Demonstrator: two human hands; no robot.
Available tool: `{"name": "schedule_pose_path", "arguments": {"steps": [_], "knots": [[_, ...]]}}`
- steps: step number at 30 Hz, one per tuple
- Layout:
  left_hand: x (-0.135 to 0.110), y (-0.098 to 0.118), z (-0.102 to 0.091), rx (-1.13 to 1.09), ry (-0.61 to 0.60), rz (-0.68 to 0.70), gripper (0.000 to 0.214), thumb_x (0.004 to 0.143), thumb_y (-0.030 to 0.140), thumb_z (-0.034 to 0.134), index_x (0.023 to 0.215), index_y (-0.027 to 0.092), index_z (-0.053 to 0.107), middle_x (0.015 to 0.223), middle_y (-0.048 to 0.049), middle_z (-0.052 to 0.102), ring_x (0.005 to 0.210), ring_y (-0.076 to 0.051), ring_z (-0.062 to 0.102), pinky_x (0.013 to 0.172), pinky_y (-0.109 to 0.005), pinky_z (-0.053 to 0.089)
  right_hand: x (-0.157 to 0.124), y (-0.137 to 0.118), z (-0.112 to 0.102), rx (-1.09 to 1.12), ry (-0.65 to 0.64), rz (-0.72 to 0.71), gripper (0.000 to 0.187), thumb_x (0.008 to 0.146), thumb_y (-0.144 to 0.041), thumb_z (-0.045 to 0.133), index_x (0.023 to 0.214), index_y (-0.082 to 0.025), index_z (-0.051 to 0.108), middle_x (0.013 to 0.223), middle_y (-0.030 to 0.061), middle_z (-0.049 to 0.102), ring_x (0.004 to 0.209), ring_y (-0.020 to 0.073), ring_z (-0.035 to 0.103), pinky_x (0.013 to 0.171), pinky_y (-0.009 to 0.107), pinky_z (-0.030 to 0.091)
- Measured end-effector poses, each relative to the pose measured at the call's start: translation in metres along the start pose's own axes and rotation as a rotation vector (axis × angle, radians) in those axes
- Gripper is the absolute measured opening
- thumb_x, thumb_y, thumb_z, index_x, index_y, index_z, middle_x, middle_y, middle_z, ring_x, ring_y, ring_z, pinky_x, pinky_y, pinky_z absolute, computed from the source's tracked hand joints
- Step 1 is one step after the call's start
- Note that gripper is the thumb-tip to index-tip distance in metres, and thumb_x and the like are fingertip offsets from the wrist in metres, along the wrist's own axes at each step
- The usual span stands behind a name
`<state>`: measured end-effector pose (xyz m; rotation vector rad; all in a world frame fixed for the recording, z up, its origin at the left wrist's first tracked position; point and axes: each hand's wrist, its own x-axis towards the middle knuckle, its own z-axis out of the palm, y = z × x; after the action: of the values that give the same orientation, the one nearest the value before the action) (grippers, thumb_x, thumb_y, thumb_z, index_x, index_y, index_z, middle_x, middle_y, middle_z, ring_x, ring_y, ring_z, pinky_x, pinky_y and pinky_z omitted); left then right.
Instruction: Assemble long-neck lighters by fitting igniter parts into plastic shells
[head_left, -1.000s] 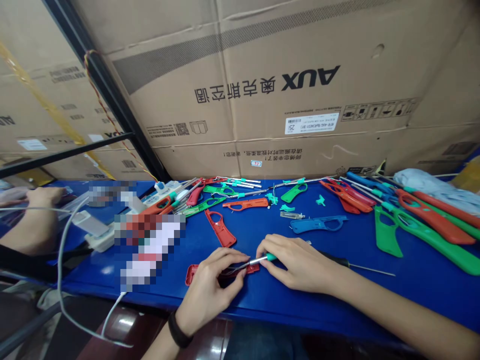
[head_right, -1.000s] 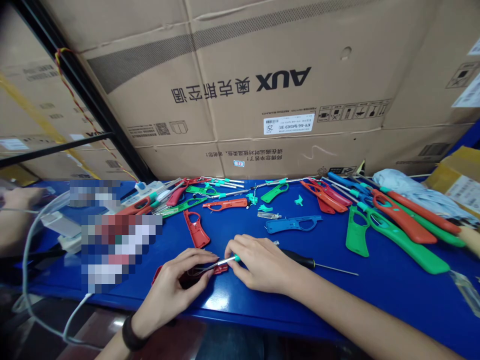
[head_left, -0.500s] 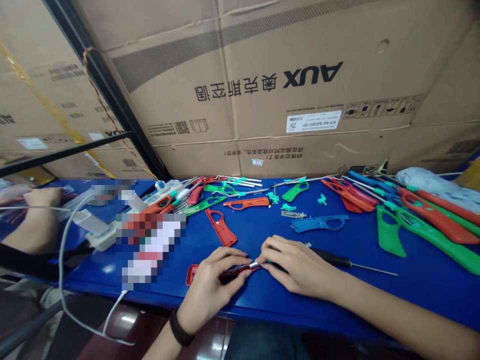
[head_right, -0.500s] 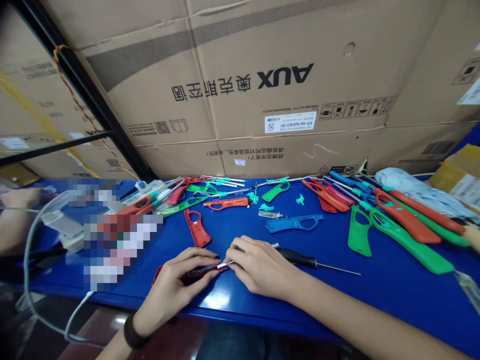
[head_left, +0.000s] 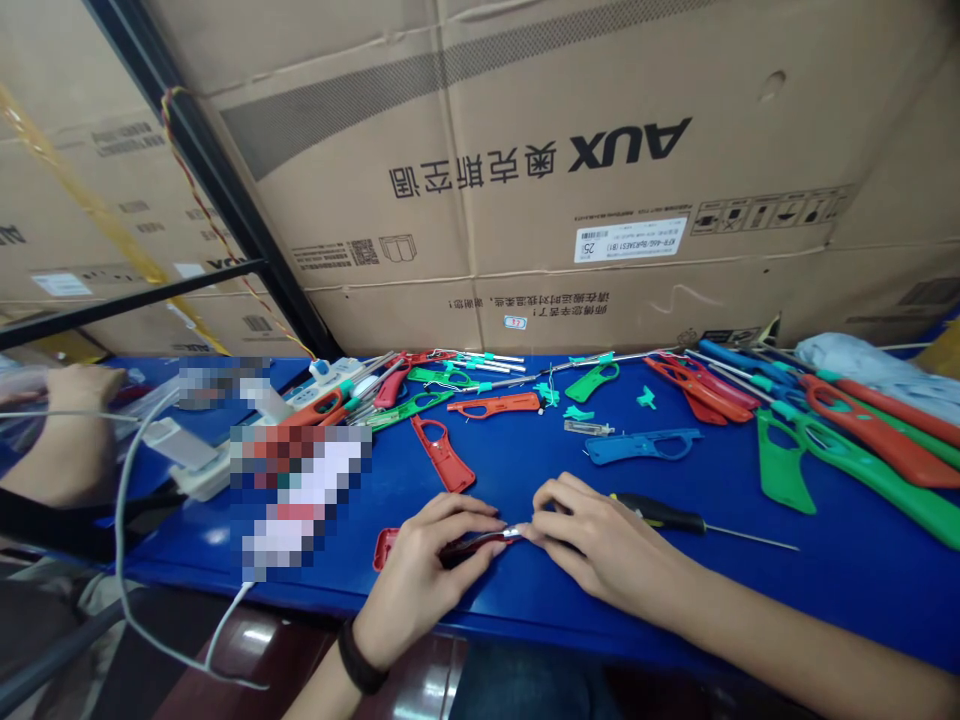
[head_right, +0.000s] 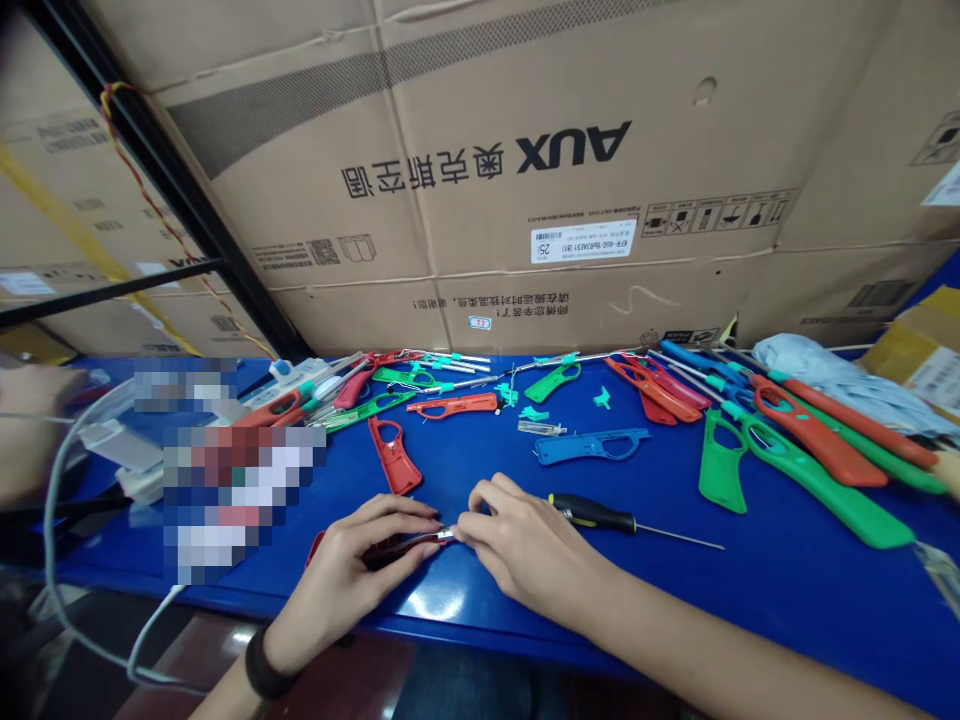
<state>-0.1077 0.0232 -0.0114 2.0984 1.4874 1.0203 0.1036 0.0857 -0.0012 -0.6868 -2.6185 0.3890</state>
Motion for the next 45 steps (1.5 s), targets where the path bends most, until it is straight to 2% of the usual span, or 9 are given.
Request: {"name": "schedule_pose_path", "arguments": {"steps": [6,11,19,25,28,30,33,39,45], "knots": [[0.006,-0.003,-0.004,-0.054,-0.045,-0.004,0.012,0.081,0.024,0.065,0.092,0.024,0.072,0.097,-0.0046,0.069,0.091,-0.018,0.065,0.083,-0.03,0.053,-0.001,0.001,0.003,0.061,0.03,0.001,0.018,0.091,-0.015,0.049,0.082,-0.018,0.064,0.091,0.0055,0.056,0.086,0.017,0.05,0.073,0.028,0.046],[0.006,-0.003,-0.005,-0.054,-0.068,0.005,0.013,0.081,0.025,0.065,0.093,0.025,0.072,0.098,-0.0043,0.068,0.092,-0.018,0.065,0.082,-0.029,0.053,-0.005,-0.006,0.003,0.08,0.005,0.082,0.016,0.089,-0.013,0.051,0.086,-0.019,0.065,0.089,0.0041,0.057,0.086,0.0163,0.052,0.073,0.027,0.045],[0.009,-0.004,-0.008,-0.037,-0.11,0.052,0.015,0.082,0.024,0.064,0.094,0.025,0.072,0.098,-0.0046,0.069,0.091,-0.018,0.065,0.082,-0.029,0.053,-0.006,-0.01,0.006,-0.141,0.028,0.055,0.015,0.085,-0.013,0.056,0.084,-0.022,0.068,0.085,0.0046,0.062,0.077,0.0177,0.054,0.067,0.031,0.04],[0.011,-0.005,-0.011,-0.027,-0.152,0.069,0.016,0.083,0.024,0.063,0.097,0.026,0.071,0.1,-0.0048,0.068,0.094,-0.018,0.063,0.086,-0.03,0.051,-0.002,-0.011,-0.003,-0.063,-0.061,0.094,0.016,0.081,-0.014,0.056,0.086,-0.023,0.069,0.087,0.0044,0.06,0.082,0.0192,0.054,0.072,0.033,0.04],[0.009,-0.005,-0.01,-0.03,-0.141,0.078,0.016,0.084,0.024,0.062,0.098,0.025,0.071,0.101,-0.0054,0.067,0.095,-0.018,0.063,0.086,-0.03,0.051,0.002,-0.003,-0.017,0.076,-0.136,0.106,0.011,0.08,-0.025,0.061,0.089,-0.027,0.069,0.097,0.0027,0.057,0.088,0.0186,0.054,0.084,0.038,0.039],[0.009,-0.006,-0.009,-0.028,-0.132,0.077,0.017,0.085,0.023,0.061,0.1,0.025,0.07,0.102,-0.0054,0.067,0.097,-0.018,0.062,0.087,-0.03,0.051,0.006,0.003,-0.027,0.153,-0.162,0.102,0.024,0.076,-0.033,0.067,0.1,-0.032,0.066,0.105,0.0016,0.055,0.096,0.0192,0.053,0.093,0.042,0.035],[0.011,-0.007,-0.006,-0.019,-0.121,0.083,0.018,0.085,0.023,0.061,0.102,0.024,0.068,0.103,-0.0052,0.066,0.098,-0.017,0.062,0.09,-0.031,0.05,0.013,0.009,-0.037,0.172,-0.159,0.094,0.045,0.072,-0.034,0.071,0.115,-0.033,0.059,0.11,0.002,0.054,0.103,0.0208,0.051,0.095,0.042,0.035],[0.012,-0.005,-0.003,0.047,-0.106,0.125,0.02,0.085,0.024,0.061,0.104,0.024,0.066,0.105,-0.005,0.065,0.1,-0.018,0.061,0.096,-0.035,0.047,0.022,0.001,-0.031,0.157,-0.123,0.078,0.015,0.086,-0.028,0.057,0.099,-0.025,0.063,0.1,0.0022,0.061,0.099,0.0188,0.053,0.091,0.037,0.036],[0.009,-0.007,-0.004,0.106,-0.082,0.16,0.019,0.086,0.022,0.06,0.103,0.024,0.067,0.105,-0.0044,0.066,0.101,-0.018,0.062,0.097,-0.035,0.047,0.016,0.002,-0.023,0.131,-0.166,0.092,0.013,0.088,-0.026,0.055,0.097,-0.023,0.063,0.097,0.0017,0.064,0.095,0.0191,0.056,0.091,0.04,0.035]]}}
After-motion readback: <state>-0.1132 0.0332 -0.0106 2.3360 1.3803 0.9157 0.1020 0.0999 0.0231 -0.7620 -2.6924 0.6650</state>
